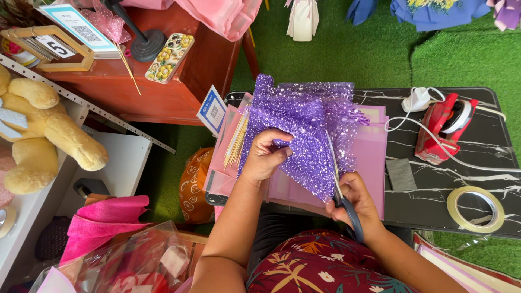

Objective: The person cuts a piece of purple glittery netting with shears, folds it, and then attaches it to a wooden skewer.

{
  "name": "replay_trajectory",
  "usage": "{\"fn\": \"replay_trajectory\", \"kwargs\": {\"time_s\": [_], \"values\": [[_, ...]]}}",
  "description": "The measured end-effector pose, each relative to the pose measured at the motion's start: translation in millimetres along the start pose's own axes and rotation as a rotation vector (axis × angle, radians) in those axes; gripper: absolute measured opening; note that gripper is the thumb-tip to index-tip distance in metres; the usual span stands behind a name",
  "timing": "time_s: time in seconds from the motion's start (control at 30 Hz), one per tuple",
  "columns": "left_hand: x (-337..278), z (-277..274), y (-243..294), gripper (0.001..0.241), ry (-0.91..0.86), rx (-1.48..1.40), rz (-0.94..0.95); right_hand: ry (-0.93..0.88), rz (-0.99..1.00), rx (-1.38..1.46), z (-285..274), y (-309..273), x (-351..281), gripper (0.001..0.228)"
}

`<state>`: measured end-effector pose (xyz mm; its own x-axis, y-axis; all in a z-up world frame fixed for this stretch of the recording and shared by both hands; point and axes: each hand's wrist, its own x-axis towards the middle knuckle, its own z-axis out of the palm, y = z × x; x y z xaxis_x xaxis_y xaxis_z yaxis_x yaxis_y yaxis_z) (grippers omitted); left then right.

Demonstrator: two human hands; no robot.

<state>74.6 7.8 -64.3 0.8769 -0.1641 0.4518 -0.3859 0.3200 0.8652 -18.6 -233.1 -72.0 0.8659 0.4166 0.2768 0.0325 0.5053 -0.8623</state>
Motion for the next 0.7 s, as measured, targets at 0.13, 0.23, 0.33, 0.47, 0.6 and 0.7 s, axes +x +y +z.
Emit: {"fn": "replay_trajectory", "kwargs": {"time_s": [0.13, 0.23, 0.33, 0.47, 0.6, 0.7], "values": [[1.6, -1.4, 9.3, 0.027, 0.000, 0.114, 0.007, -0.023, -0.095, 0.003, 12.8, -4.6, 6.4, 0.042], [5.0, 0.9, 19.2, 0.030, -0.070, 0.090, 0.027, -0.041, -0.111, -0.050, 14.5, -7.6, 6.8, 0.046], [7.5, 5.4, 23.9, 0.031, -0.168, 0.153, 0.055, -0.089, -0.138, 0.070, 21.2, -21.5, 13.0, 0.046], [3.9, 9.1, 21.6, 0.031, -0.181, 0.125, 0.027, -0.073, -0.143, 0.144, 19.0, -19.8, 14.2, 0.046], [-3.3, 8.5, 20.4, 0.032, -0.158, 0.175, -0.011, -0.114, -0.250, 0.096, 30.1, -23.0, 16.3, 0.032], [-6.2, 15.0, 18.1, 0.027, -0.083, 0.040, 0.118, -0.103, -0.304, 0.285, 10.0, 12.3, 12.5, 0.044]]}}
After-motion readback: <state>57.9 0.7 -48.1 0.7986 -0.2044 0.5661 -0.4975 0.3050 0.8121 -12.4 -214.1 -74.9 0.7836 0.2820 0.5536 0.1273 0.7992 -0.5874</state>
